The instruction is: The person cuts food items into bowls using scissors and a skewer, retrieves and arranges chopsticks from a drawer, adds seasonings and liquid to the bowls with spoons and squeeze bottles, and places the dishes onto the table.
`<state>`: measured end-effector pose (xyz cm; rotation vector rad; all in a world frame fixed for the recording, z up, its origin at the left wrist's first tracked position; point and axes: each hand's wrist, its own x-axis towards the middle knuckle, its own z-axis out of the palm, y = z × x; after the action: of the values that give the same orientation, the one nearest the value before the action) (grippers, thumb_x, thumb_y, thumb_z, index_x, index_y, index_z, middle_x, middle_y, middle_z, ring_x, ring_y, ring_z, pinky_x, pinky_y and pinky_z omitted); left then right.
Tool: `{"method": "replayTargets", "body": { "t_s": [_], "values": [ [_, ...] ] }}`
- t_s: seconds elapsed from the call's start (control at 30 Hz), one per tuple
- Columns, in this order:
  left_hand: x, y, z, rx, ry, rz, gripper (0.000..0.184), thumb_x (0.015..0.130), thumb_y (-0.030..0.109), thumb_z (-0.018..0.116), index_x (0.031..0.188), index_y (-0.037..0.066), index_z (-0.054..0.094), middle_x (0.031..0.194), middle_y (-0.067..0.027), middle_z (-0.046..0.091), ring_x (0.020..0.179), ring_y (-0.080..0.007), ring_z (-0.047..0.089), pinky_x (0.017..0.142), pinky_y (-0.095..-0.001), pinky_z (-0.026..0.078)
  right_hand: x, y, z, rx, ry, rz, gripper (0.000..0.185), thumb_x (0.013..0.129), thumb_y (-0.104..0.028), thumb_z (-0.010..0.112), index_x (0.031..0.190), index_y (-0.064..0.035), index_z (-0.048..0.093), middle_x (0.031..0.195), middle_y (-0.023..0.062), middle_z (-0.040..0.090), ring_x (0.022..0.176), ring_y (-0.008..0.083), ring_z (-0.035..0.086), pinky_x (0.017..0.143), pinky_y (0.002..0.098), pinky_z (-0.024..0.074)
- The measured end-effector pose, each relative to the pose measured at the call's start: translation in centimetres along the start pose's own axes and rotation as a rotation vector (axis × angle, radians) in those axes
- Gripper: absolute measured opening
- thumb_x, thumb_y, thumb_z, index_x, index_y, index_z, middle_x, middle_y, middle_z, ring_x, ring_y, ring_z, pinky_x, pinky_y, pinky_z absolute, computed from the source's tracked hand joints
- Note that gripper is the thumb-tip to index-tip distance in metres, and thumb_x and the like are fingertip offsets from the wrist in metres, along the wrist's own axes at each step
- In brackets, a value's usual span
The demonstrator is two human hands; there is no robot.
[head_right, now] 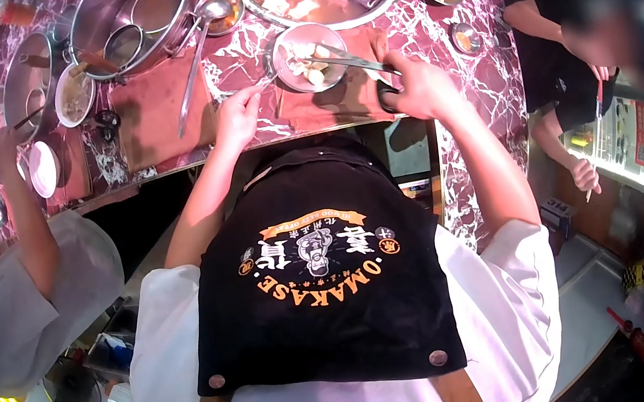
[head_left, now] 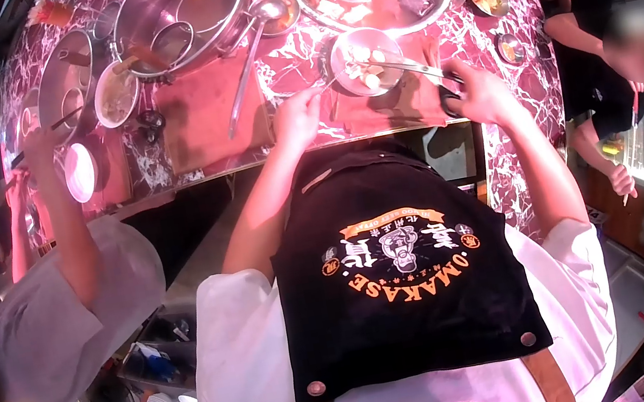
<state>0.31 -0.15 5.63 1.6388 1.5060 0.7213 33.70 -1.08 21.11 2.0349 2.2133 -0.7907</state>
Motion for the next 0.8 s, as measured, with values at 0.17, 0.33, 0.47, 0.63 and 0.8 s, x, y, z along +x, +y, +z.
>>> {"method": "replayTargets", "body": {
  "t_s": [0.17,0.33,0.47,0.63,0.8],
  "values": [
    [0.3,0.9,0.4,0.158,0.045,0.121,0.024,0.094,0.020,0.057,0.109,0.006,0.070,0.089,-0.0170,0.071,0.079,-0.0307,0.069,0.073,-0.0378,0.053,3.2,-0.5,2.1,0.006,-0.004,-0.047,0.034,0.077,-0.016,0.067,0.111,-0.0107,0.062,0.091,0.0208,0.069,0.089,0.0393,0.067,0.078,0.0481,0.0521],
    [0.1,2.1,-0.2,0.196,-0.033,-0.024,0.024,0.094,0.026,0.056,0.108,0.015,0.071,0.098,-0.0146,0.071,0.091,-0.0341,0.068,0.078,-0.0440,0.054,0.3,0.2,-1.4,0.011,-0.069,0.062,0.044,0.073,-0.021,0.069,0.116,-0.0087,0.064,0.098,0.0184,0.070,0.096,0.0351,0.068,0.086,0.0439,0.0525],
    [0.4,3.0,-0.1,0.200,-0.027,0.019,0.023,0.093,0.025,0.056,0.107,0.015,0.071,0.098,-0.0138,0.071,0.090,-0.0337,0.068,0.078,-0.0445,0.054,3.1,0.2,0.9,0.028,-0.191,0.085,0.053,0.073,-0.029,0.070,0.121,-0.0077,0.061,0.105,0.0189,0.070,0.101,0.0348,0.066,0.089,0.0413,0.0516],
    [-0.2,5.9,-2.6,0.408,-0.036,0.077,0.020,0.091,0.020,0.057,0.103,0.012,0.070,0.095,-0.0134,0.070,0.087,-0.0344,0.067,0.076,-0.0459,0.053,5.3,1.3,3.1,0.112,-0.196,0.025,0.050,0.072,-0.025,0.072,0.117,-0.0062,0.063,0.103,0.0193,0.070,0.097,0.0359,0.067,0.087,0.0422,0.0519],
    [-1.0,8.1,-6.8,0.413,0.012,0.039,0.016,0.090,0.018,0.061,0.101,0.011,0.072,0.088,-0.0131,0.071,0.081,-0.0327,0.068,0.073,-0.0414,0.054,5.0,4.0,0.9,0.099,-0.246,-0.041,0.043,0.074,-0.012,0.069,0.116,-0.0038,0.064,0.097,0.0186,0.070,0.092,0.0310,0.069,0.082,0.0384,0.0533]
  ]
}}
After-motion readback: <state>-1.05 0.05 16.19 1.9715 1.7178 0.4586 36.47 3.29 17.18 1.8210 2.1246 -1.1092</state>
